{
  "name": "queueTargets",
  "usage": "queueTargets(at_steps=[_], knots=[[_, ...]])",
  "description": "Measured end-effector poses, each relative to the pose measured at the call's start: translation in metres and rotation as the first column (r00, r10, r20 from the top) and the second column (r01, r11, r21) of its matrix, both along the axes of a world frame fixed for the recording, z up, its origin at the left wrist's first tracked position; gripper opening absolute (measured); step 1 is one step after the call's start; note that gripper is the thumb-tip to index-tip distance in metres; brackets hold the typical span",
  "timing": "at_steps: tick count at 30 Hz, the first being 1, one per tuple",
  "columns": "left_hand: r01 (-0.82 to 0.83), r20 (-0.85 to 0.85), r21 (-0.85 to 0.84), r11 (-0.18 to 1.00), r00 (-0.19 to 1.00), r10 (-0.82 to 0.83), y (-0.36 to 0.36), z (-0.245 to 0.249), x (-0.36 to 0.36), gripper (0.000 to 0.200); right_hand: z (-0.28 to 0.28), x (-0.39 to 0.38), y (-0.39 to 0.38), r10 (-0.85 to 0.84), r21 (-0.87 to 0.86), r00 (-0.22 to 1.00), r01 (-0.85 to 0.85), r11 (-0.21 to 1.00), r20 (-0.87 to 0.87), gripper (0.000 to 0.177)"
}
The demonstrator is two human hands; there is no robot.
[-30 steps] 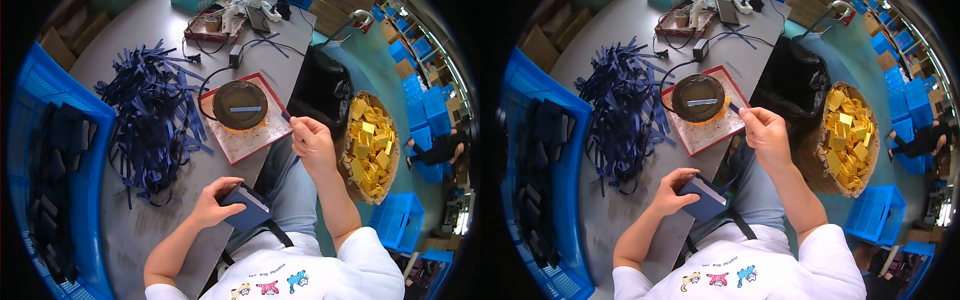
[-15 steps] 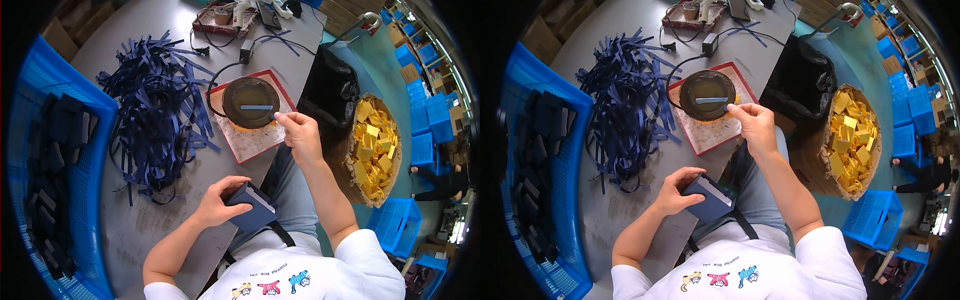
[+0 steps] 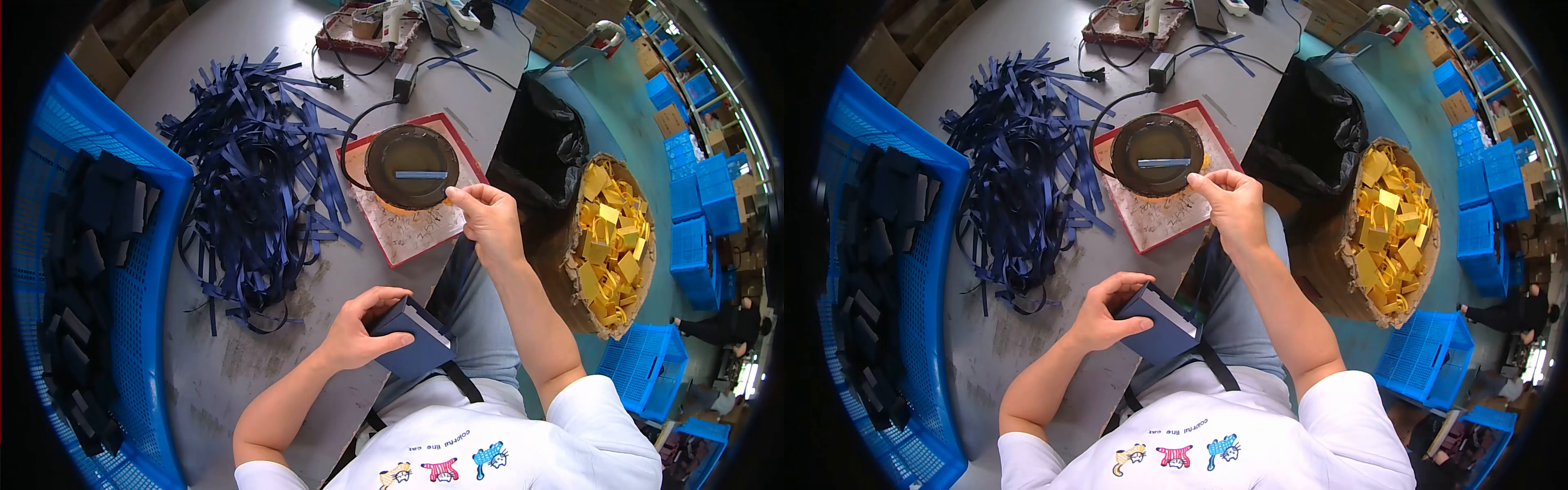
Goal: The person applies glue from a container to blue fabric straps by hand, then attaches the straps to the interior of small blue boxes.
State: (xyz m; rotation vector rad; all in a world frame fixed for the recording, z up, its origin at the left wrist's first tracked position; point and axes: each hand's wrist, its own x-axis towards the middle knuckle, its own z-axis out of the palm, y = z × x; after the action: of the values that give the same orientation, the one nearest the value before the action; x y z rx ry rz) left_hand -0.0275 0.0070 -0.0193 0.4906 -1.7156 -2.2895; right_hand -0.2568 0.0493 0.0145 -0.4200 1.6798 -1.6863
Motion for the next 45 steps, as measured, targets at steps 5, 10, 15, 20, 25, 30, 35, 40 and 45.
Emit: queueTargets(at_steps=[5, 10, 15, 20, 25, 30, 35, 40, 45], knots=[[0.007, 0.001, -0.005, 1.0, 1.0, -0.007, 0.0, 0.001, 0.0, 0.054, 0.004, -0.005, 0.013, 0.013, 0.043, 1.0, -0.012, 0.999, -0.011, 0.018], [0.017, -0.013, 0.071, 0.997, 1.0, -0.016, -0.003, 0.0, 0.003, 0.052, 0.02, -0.01, 0.039, 0.17, -0.037, 0.966, -0.166, 0.985, 0.196, 0.01], [0.021, -0.056, 0.209, 0.978, 0.998, -0.01, -0.004, 0.014, 0.006, 0.052, 0.049, 0.005, 0.055, 0.492, -0.247, 0.66, -0.433, 0.867, 0.568, 0.01], [0.085, -0.067, 0.242, 0.967, 0.995, -0.071, 0.0, 0.021, 0.01, 0.052, 0.037, 0.031, 0.07, 0.669, -0.684, 0.327, -0.089, 0.725, 0.667, 0.026], [0.114, -0.085, 0.21, 0.971, 0.992, -0.098, 0.005, 0.025, 0.01, 0.052, 0.035, 0.05, 0.072, 0.668, -0.695, 0.196, 0.254, 0.672, 0.718, 0.025], [0.115, -0.091, 0.225, 0.968, 0.991, -0.097, 0.007, 0.026, 0.01, 0.051, 0.034, 0.051, 0.073, 0.686, -0.678, 0.135, 0.374, 0.633, 0.715, 0.024], [0.099, -0.095, 0.206, 0.974, 0.992, -0.08, 0.009, 0.023, 0.009, 0.053, 0.033, 0.041, 0.07, 0.549, -0.634, 0.333, 0.258, 0.729, 0.767, 0.021], [-0.013, -0.013, 0.104, 0.994, 1.0, 0.015, 0.011, 0.011, 0.005, 0.05, 0.02, 0.02, 0.036, 0.053, -0.235, 0.985, -0.014, 0.972, 0.163, 0.017], [-0.109, -0.026, 0.071, 0.992, 0.993, 0.111, 0.01, 0.001, 0.002, 0.047, 0.012, 0.007, 0.009, -0.006, -0.151, 0.999, 0.014, 0.988, 0.053, 0.019]])
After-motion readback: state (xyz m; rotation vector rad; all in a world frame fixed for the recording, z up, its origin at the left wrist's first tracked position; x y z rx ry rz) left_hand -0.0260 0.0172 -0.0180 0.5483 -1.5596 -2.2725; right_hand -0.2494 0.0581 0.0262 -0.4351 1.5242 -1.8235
